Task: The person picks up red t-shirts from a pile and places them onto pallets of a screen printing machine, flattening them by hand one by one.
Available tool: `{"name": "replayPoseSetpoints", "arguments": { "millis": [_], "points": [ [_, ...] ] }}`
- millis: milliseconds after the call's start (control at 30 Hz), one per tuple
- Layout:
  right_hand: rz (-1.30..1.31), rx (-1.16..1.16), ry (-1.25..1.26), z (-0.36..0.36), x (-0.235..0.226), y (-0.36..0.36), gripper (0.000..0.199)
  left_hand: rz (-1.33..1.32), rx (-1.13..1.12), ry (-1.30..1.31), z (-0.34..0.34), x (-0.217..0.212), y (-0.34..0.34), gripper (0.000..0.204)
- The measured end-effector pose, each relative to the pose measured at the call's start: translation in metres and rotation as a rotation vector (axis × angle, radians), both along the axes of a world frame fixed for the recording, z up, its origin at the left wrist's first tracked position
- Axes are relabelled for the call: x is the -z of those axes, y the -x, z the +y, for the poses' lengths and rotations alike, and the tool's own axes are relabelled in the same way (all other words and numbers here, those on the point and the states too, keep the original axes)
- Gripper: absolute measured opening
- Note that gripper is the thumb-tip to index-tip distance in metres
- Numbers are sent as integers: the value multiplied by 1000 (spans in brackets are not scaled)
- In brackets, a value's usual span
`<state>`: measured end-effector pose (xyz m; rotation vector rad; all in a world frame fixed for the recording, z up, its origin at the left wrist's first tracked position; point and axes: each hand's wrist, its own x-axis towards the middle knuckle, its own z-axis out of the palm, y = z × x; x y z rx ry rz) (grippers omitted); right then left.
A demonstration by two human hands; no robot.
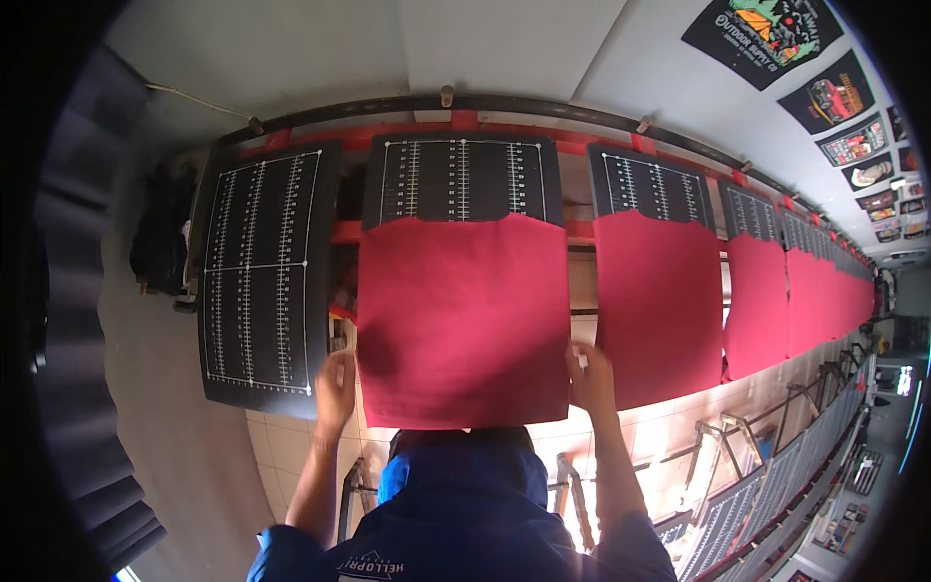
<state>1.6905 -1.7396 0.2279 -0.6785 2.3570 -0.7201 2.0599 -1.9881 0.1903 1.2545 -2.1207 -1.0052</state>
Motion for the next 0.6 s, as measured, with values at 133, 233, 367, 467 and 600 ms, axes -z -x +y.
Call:
{"name": "replayPoseSetpoints", "arguments": {
  "millis": [133, 233, 367, 467, 600],
  "points": [
    [484, -173, 425, -100, 73, 87, 52, 131, -70, -137, -118, 69, 88, 35],
    [-122, 123, 391, -133, 117, 143, 67, 326, -247, -708, -175, 85, 122, 41],
    [-536, 263, 362, -142, 114, 157, 58, 561, -161, -1124, -190, 81, 122, 37],
    [-487, 218, 384, -133, 121, 167, 38, 453, -90, -966, -187, 74, 119, 31],
    [-491, 283, 440, -137, 95, 164, 16, 297, -98, -593, -192, 71, 112, 19]
  ]
}}
